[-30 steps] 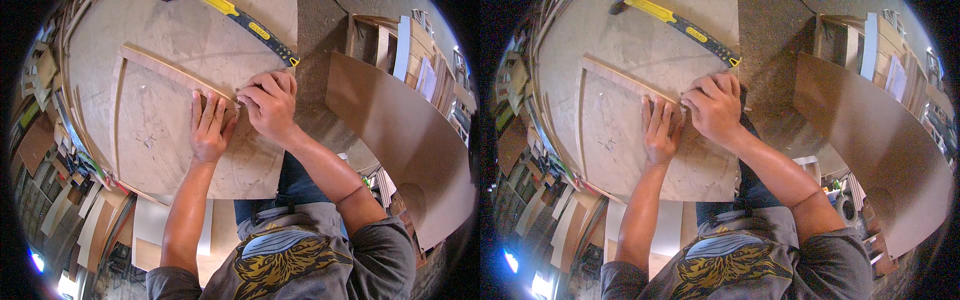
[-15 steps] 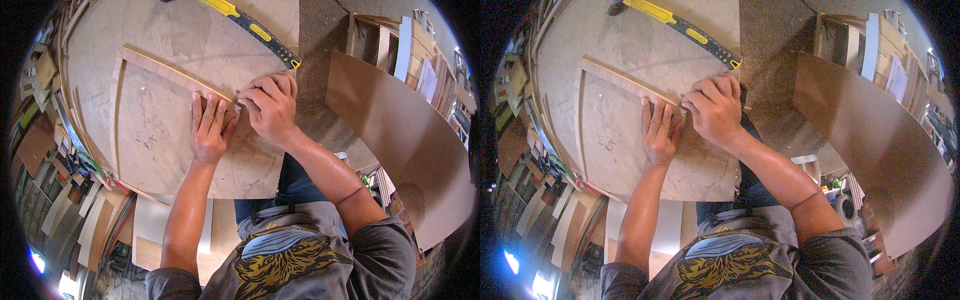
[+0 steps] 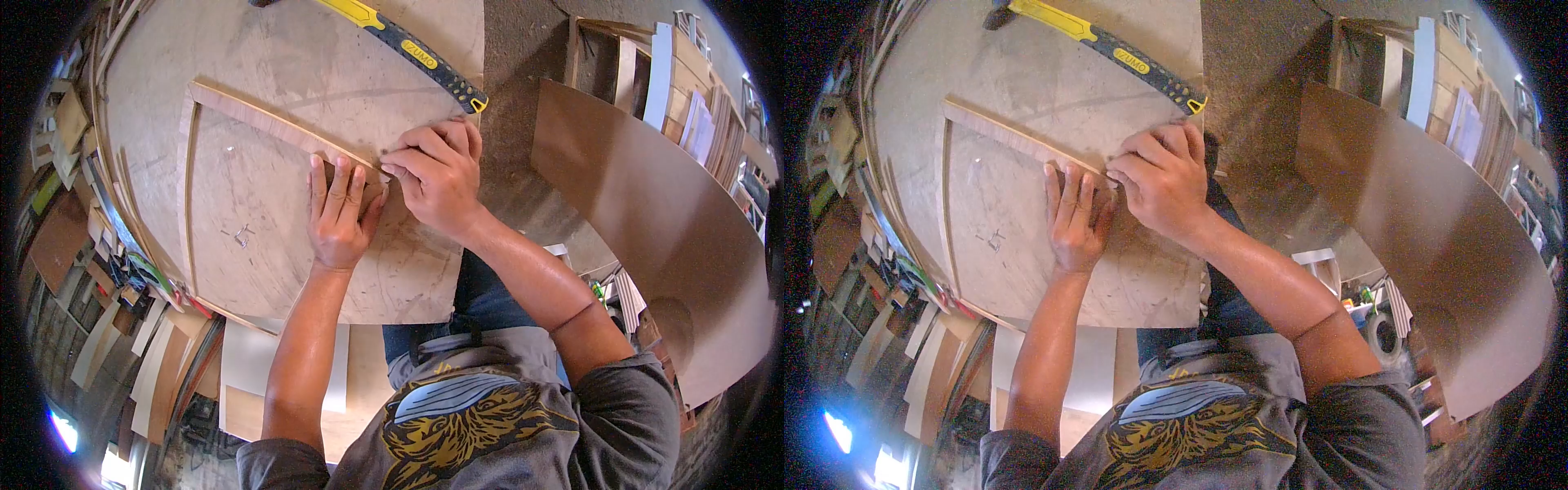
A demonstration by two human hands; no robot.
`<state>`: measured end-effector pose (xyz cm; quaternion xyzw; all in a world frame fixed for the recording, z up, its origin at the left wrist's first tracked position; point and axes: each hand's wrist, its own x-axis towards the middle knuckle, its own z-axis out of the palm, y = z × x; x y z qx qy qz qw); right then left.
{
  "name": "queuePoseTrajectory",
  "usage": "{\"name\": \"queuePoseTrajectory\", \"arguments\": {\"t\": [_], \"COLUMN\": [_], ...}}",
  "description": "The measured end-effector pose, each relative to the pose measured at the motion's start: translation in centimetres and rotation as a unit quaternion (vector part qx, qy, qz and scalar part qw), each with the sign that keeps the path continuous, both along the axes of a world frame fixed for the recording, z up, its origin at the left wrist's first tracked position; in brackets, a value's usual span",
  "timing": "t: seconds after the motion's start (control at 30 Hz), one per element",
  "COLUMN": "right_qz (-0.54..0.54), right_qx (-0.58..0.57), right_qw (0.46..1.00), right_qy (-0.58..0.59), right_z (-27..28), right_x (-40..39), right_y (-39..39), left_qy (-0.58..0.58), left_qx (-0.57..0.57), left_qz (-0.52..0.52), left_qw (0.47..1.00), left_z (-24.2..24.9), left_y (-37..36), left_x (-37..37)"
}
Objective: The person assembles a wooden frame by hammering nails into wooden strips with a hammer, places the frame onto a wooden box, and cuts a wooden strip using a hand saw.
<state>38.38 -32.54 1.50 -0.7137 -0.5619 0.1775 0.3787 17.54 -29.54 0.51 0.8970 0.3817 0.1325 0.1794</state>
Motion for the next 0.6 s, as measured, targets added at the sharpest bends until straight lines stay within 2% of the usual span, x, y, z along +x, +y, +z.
{"name": "queuePoseTrajectory", "arguments": {"t": [0.6], "right_qz": [0.029], "right_qx": [-0.031], "right_qw": [0.999], "right_qy": [-0.005], "right_z": [0.21], "right_x": [0.20], "right_y": [0.16], "left_qy": [0.019], "left_qx": [0.001], "left_qz": [-0.001], "left_qw": [1.000], "left_z": [0.10], "left_y": [-0.05], "left_x": [-0.05]}}
